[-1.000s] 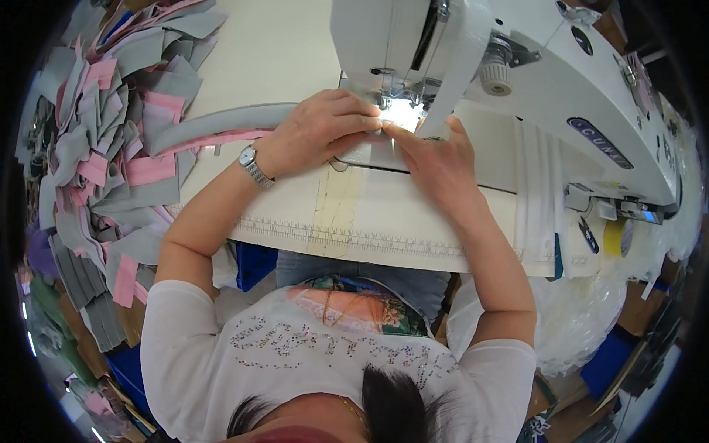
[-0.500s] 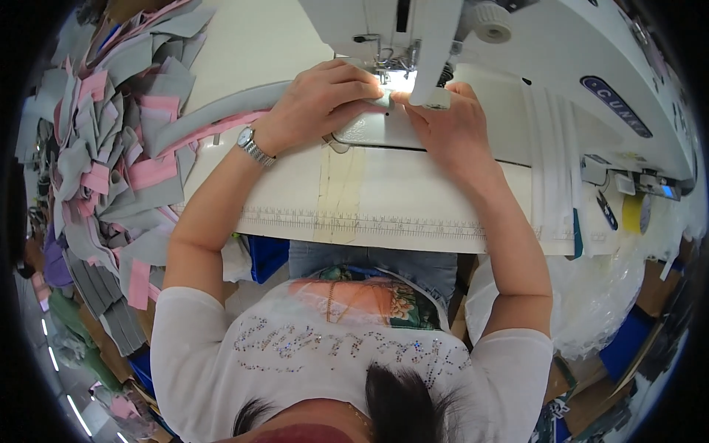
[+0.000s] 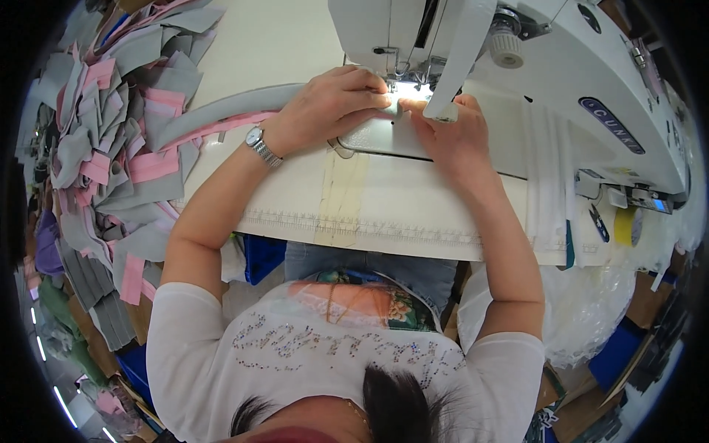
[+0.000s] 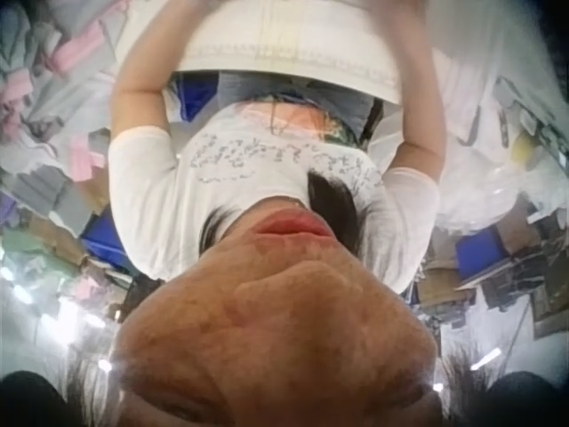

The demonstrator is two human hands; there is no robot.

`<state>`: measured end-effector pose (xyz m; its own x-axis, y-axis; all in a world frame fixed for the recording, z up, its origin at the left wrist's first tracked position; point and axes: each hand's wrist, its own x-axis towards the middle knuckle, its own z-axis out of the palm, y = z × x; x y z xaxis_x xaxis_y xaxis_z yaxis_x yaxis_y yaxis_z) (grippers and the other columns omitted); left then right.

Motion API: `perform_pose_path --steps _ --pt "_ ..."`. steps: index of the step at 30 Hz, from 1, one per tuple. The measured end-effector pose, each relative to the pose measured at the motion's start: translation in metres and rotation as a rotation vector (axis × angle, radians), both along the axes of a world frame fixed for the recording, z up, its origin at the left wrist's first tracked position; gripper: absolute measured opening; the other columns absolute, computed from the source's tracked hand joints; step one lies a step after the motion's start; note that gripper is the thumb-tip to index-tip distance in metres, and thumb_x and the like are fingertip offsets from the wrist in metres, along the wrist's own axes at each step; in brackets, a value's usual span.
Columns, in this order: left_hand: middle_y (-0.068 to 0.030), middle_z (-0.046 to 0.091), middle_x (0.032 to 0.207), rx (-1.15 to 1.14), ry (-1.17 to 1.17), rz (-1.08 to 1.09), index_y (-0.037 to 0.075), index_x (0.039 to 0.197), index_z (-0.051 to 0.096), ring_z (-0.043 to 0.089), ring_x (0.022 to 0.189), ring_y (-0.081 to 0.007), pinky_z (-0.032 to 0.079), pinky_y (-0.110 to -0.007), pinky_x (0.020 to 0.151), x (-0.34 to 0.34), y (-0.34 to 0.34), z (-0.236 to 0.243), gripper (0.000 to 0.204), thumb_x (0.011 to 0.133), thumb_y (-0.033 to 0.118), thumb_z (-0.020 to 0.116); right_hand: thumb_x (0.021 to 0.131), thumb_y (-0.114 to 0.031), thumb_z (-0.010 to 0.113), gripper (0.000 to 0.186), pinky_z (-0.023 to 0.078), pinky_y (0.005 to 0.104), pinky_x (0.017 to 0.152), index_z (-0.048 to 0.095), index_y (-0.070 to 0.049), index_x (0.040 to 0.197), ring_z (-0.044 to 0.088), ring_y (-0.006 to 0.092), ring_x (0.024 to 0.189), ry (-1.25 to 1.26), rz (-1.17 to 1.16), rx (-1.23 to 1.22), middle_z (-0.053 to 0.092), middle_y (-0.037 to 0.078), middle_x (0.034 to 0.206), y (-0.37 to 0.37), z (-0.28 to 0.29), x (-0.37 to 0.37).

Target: Sewing zippers onto fabric or leather strips using an industrial sewing machine.

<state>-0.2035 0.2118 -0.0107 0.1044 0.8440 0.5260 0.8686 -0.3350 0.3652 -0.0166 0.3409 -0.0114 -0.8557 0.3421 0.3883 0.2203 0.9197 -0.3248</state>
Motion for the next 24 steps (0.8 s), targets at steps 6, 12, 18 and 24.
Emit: perform_pose_path --steps 6,12,18,24 --pt "-0.0022 0.063 0.099 -0.048 -0.088 0.035 0.011 0.090 0.067 0.060 0.090 -0.0217 0.050 -0.032 0.075 0.000 -0.009 0.004 0.012 0.079 0.015 0.068 0.079 -0.018 0.066 0.020 0.047 0.0324 0.071 0.070 -0.028 0.096 0.056 0.0222 0.075 -0.175 -0.012 0.136 0.061 0.000 0.069 -0.004 0.009 0.001" --pt "-0.0002 0.063 0.102 -0.107 0.004 -0.006 0.013 0.088 0.068 0.059 0.097 -0.0205 0.048 -0.033 0.084 -0.009 -0.012 0.006 0.009 0.080 0.018 0.066 0.071 -0.010 0.067 0.030 0.045 0.0331 0.074 0.070 -0.026 0.096 0.058 0.0193 0.072 -0.067 0.114 0.344 0.063 -0.002 0.075 -0.008 0.006 0.000" --pt "-0.0013 0.063 0.099 -0.109 -0.026 -0.080 0.010 0.086 0.068 0.059 0.095 -0.0209 0.047 -0.033 0.083 -0.014 -0.006 0.004 0.011 0.081 0.018 0.065 0.070 -0.010 0.068 0.030 0.047 0.0333 0.069 0.071 -0.026 0.095 0.059 0.0211 0.073 0.029 0.124 0.293 0.063 -0.002 0.077 -0.004 -0.003 -0.003" --pt "-0.0017 0.065 0.099 -0.099 -0.016 -0.083 0.012 0.091 0.069 0.059 0.089 -0.0217 0.049 -0.032 0.078 -0.012 -0.002 0.008 0.012 0.079 0.014 0.068 0.077 -0.012 0.064 0.025 0.050 0.0359 0.064 0.070 -0.027 0.096 0.054 0.0201 0.060 -0.096 0.017 0.213 0.044 0.002 0.060 -0.006 0.004 -0.002"
